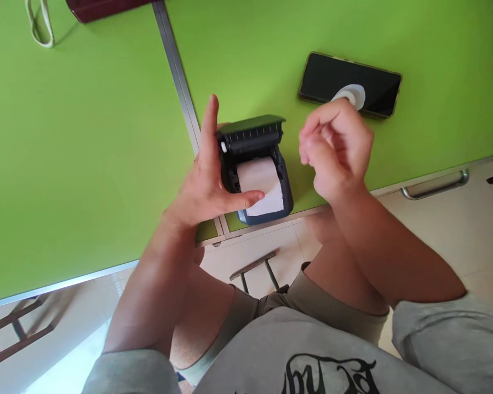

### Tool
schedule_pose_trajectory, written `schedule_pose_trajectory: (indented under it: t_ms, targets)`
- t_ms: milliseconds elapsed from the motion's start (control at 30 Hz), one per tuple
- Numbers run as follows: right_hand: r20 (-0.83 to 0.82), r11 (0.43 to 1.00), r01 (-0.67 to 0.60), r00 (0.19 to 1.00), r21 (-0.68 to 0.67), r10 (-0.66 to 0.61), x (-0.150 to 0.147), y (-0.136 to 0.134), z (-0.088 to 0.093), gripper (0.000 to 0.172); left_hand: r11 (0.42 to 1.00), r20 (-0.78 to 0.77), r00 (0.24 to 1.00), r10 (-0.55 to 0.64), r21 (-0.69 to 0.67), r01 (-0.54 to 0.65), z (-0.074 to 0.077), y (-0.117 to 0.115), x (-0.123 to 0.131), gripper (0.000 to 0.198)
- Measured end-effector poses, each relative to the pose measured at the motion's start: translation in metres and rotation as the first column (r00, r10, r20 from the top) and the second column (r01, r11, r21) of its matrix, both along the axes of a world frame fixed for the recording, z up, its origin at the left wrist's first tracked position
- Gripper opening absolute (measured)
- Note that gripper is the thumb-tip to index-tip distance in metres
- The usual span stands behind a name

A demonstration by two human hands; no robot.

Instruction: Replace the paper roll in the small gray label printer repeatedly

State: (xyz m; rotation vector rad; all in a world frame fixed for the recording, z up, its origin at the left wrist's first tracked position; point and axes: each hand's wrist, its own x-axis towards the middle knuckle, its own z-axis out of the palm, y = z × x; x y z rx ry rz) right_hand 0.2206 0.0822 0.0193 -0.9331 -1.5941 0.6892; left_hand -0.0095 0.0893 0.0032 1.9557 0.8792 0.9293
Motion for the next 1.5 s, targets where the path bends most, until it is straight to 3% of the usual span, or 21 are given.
schedule_pose_trajectory:
  t_ms: [100, 167, 267, 367, 433, 533, 700, 900, 1067, 1233, 1333, 1500]
  targets:
    - [0.013, 0.994, 0.094, 0.996, -0.053, -0.094, -0.001, 0.009, -0.009, 0.029, 0.999, 0.072, 0.997, -0.035, 0.037, 0.032, -0.003, 0.0, 0.0, 0.112]
    - [0.058, 0.993, 0.089, 0.995, -0.078, -0.085, -0.001, 0.011, -0.014, 0.023, 0.999, 0.099, 0.995, -0.023, 0.049, 0.019, -0.005, -0.001, 0.0, 0.107]
    - [0.086, 0.993, 0.019, 0.996, -0.115, -0.009, -0.001, 0.011, -0.018, 0.014, 0.997, 0.09, 0.995, -0.041, 0.064, 0.035, -0.007, -0.002, -0.002, 0.1]
    - [0.15, 0.978, -0.091, 0.981, -0.188, 0.12, 0.0, 0.008, -0.016, 0.027, 0.999, 0.091, 0.995, -0.047, 0.006, 0.046, -0.004, -0.004, -0.003, 0.074]
    - [0.218, 0.952, -0.181, 0.947, -0.248, 0.237, 0.001, 0.008, -0.011, 0.037, 0.999, 0.089, 0.996, 0.013, -0.047, -0.009, 0.0, -0.005, -0.003, 0.057]
    - [0.294, 0.915, -0.271, 0.886, -0.3, 0.359, 0.003, 0.01, 0.002, 0.035, 0.994, -0.038, 0.994, 0.104, -0.03, -0.105, 0.008, -0.005, 0.0, 0.05]
    - [0.303, 0.882, -0.273, 0.865, -0.384, 0.399, 0.003, 0.011, 0.011, 0.034, 0.991, -0.223, 0.966, 0.133, 0.024, -0.131, 0.017, -0.005, 0.004, 0.055]
    - [0.39, 0.95, -0.211, 0.875, -0.228, 0.288, 0.0, 0.009, -0.007, 0.037, 0.986, -0.251, 0.953, 0.169, 0.046, -0.163, 0.016, -0.005, 0.005, 0.062]
    - [0.398, 0.961, -0.171, 0.883, -0.219, 0.248, -0.001, 0.007, -0.009, 0.034, 0.955, -0.364, 0.885, 0.289, 0.053, -0.291, 0.014, -0.035, 0.005, 0.073]
    - [0.403, 0.971, -0.156, 0.889, -0.179, 0.217, -0.003, 0.007, -0.009, 0.033, 0.955, -0.492, 0.82, 0.292, 0.1, -0.281, 0.007, -0.074, 0.006, 0.114]
    - [0.41, 0.982, -0.128, 0.895, -0.137, 0.174, -0.003, 0.007, -0.01, 0.032, 0.945, -0.548, 0.771, 0.325, 0.158, -0.286, 0.003, -0.08, 0.005, 0.124]
    - [0.415, 0.982, -0.056, 0.901, -0.178, 0.127, 0.001, 0.007, -0.012, 0.032, 0.942, -0.599, 0.727, 0.335, 0.2, -0.269, 0.003, -0.082, 0.004, 0.121]
